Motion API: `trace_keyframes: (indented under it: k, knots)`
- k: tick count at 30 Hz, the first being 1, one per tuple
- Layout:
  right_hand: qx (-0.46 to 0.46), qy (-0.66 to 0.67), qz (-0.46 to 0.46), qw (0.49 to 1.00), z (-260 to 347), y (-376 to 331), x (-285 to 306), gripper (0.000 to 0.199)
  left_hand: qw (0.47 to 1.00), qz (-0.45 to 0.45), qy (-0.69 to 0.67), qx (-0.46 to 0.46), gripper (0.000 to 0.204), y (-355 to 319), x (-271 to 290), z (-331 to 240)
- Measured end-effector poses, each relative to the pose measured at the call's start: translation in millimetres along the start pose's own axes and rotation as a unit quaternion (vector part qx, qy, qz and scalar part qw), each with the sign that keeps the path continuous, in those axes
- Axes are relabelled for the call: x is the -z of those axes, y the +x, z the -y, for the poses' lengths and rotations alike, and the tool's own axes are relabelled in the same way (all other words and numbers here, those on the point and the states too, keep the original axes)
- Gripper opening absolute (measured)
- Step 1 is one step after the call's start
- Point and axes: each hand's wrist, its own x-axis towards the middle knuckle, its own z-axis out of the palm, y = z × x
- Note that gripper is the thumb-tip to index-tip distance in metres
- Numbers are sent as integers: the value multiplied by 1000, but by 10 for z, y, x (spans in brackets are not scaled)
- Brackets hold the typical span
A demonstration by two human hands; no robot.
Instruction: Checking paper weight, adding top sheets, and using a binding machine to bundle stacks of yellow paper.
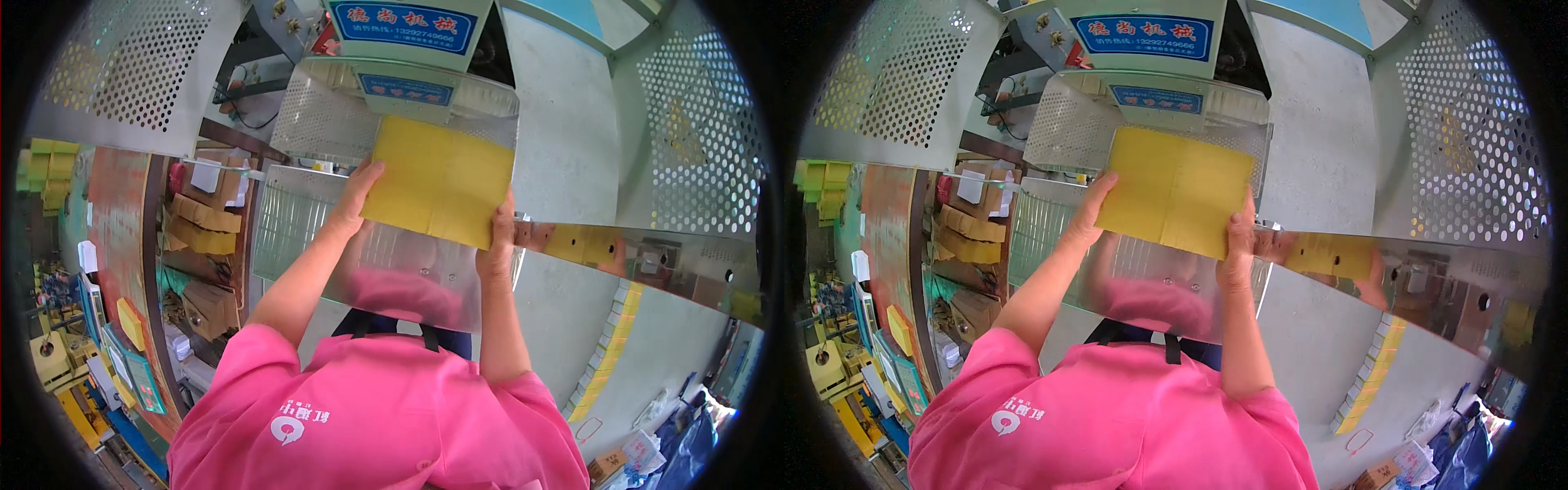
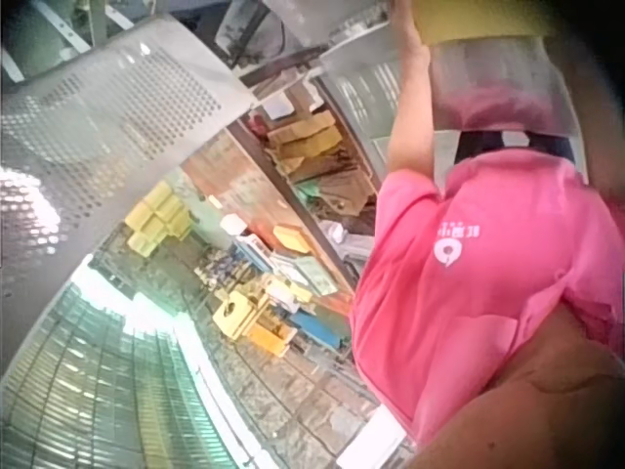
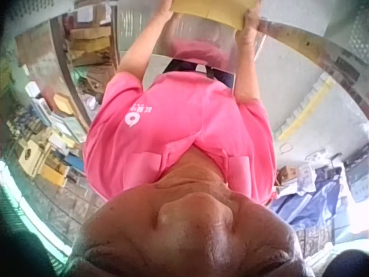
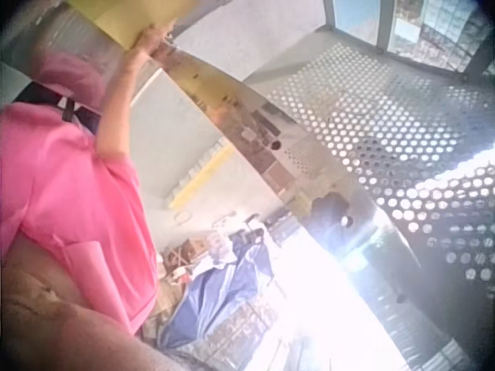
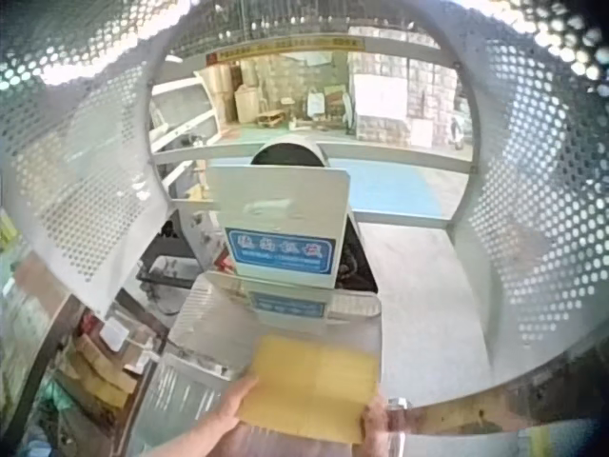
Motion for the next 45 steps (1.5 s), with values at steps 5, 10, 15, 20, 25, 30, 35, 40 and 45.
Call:
trace_keyframes:
  k: [5,10,15,20,25,30,35,40,45]
  knots:
    - [2,-19,6,1000,24,27,15,77,1000,-15,21,2,62,-22,-48,-6]
    - [-8,-23,-20,1000,52,-30,8,74,999,-25,42,-16,58,-102,-67,7]
    - [-5,-2,-33,999,-18,-95,48,73,1000,0,20,-8,49,-99,81,80]
    - [-80,32,-42,995,6,-81,102,69,998,-10,60,-8,45,-110,-48,80]
    - [-99,34,-61,993,-10,-77,82,65,998,-2,69,-11,48,-102,-117,105]
    - [-96,48,-48,993,58,-100,64,66,997,3,72,-14,50,-75,-143,151]
    - [-97,33,-94,990,-58,-95,124,65,998,-8,66,-15,49,-53,-250,145]
    - [-104,-40,-77,991,-173,-81,187,76,996,-19,88,-8,45,-45,-155,155]
    - [-62,-115,-75,989,-303,-195,226,64,996,2,91,-6,44,-129,-100,99]
